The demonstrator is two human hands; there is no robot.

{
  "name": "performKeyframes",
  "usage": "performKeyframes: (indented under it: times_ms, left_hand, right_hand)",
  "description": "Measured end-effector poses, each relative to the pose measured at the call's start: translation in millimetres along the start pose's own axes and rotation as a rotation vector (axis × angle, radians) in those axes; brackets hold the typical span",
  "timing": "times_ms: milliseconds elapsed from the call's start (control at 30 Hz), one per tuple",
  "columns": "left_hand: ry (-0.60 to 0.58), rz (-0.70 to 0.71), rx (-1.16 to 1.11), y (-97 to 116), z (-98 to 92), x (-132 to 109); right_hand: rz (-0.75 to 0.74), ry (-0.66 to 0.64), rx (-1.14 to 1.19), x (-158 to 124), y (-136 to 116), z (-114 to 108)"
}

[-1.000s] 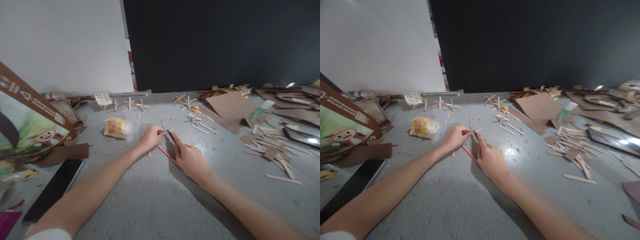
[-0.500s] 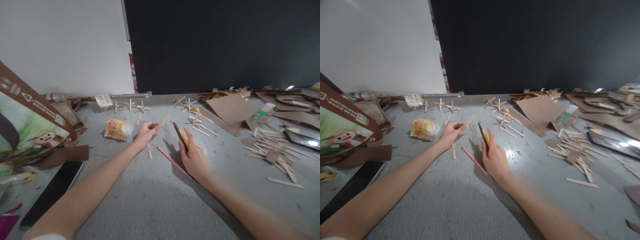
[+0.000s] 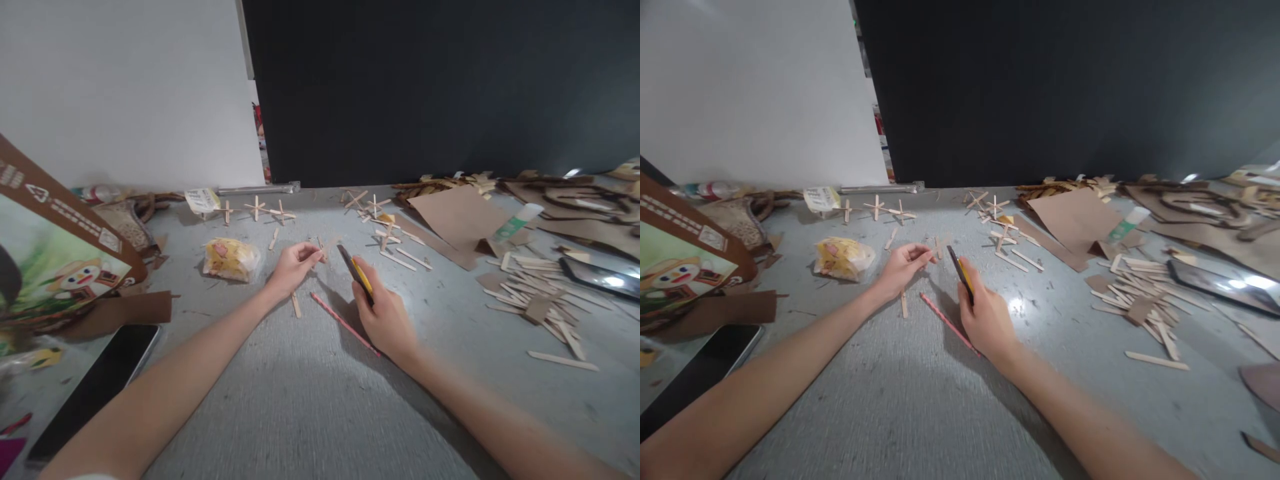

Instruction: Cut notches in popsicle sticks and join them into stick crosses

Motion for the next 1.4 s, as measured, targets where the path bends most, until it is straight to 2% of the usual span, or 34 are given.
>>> performKeyframes:
  times_ms: [167, 467, 800, 1100, 1267, 1400]
  left_hand:
    - [-0.043, 0.022, 0.054, 3.7, 4.1, -4.5]
    - [-0.059, 0.088, 0.143, 8.2, 6.4, -7.2]
    - [0.015, 0.117, 0.121, 8.1, 4.8, -9.8]
    - [0.036, 0.208, 0.273, 14.1, 5.0, -14.4]
    - [0.067, 0.284, 0.419, 18.2, 6.1, -17.1]
    - [0.083, 0.316, 0.515, 20.1, 7.2, -18.3]
  right_hand:
    - [-0.038, -0.027, 0.058, -0.3, -1.1, 2.7]
    - [-0.019, -0.02, 0.086, 0.5, 1.1, 3.4]
    - [-0.013, -0.004, 0.063, -0.5, -0.1, 2.1]
    - [0.001, -0.005, 0.115, 0.6, 3.8, 2.2]
    - [0.061, -0.018, 0.263, 3.0, 8.7, 4.7]
    - [0.22, -0.087, 0.515, 5.6, 12.7, 10.5]
Point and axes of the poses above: each hand's wrist, its own x-axis towards the middle knuckle, its own z-axis out of the palm, y = z × x, the point moved 6 cm from there along x, towards the middle knuckle
